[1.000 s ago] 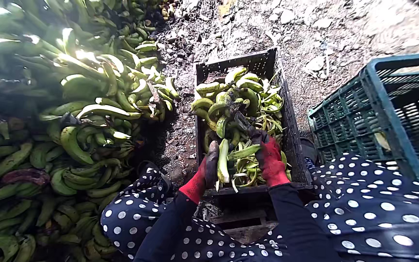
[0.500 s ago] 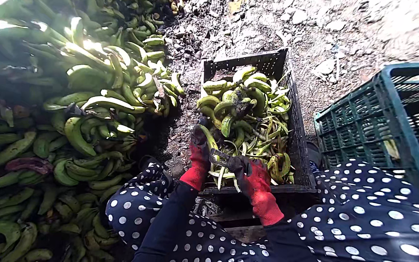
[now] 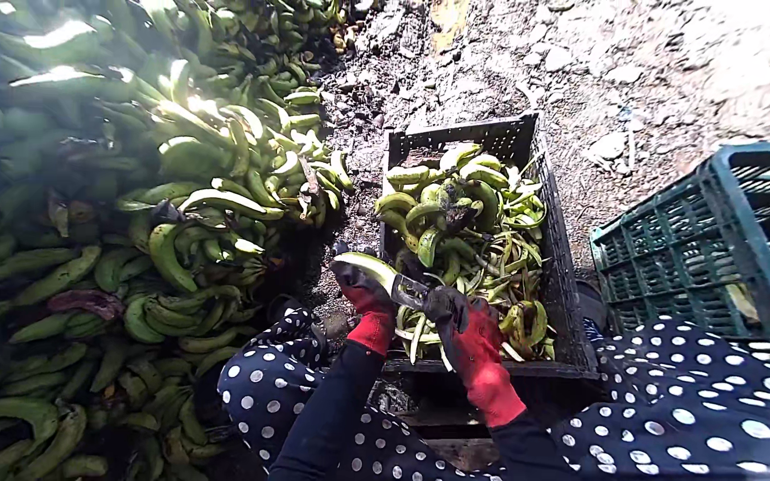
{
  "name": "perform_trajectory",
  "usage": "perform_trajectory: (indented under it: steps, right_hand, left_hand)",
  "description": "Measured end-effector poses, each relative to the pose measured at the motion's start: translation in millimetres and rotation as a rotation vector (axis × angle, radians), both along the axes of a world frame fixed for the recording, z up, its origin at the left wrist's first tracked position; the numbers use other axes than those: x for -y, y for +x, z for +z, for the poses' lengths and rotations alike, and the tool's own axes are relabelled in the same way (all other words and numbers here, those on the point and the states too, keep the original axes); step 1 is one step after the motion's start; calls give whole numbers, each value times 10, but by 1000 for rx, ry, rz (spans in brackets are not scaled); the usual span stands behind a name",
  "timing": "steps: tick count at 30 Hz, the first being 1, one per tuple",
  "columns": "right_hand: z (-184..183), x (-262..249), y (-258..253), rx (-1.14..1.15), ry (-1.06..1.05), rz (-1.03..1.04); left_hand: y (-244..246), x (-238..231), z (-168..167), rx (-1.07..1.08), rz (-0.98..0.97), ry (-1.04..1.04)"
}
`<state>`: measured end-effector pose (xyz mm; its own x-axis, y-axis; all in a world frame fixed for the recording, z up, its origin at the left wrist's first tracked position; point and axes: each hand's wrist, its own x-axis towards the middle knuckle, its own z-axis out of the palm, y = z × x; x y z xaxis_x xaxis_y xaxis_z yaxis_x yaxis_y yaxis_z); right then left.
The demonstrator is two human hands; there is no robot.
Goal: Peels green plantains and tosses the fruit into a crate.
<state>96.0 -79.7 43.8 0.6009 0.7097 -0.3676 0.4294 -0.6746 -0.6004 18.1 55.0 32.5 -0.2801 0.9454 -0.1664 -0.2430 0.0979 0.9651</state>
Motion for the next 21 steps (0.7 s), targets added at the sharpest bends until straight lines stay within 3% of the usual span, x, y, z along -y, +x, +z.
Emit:
perform_trajectory:
  steps: [3,7,9,12,15,21]
  right_hand:
    - [-5,-42,-104,23,57,-25]
    - [89,-101,121,23,15,-2]
    - [91,-58,178,110,41,-18]
    - [73,13,173,241,28,10]
    - [134,-36,167,216,-32,20]
    - [49,-349,567,-74,-126,28]
  left_hand:
    - [-31,-40,-11,285,-56,19]
    - [-136,-52,-138,255,-589,78]
    - [-140,-67,-73,186,-693,49]
    - [-77,-12,20,-74,-592,-152]
    - [-103,-8,34,-266,-657,-189]
    - [-72,76,250,-499,-1160,-100]
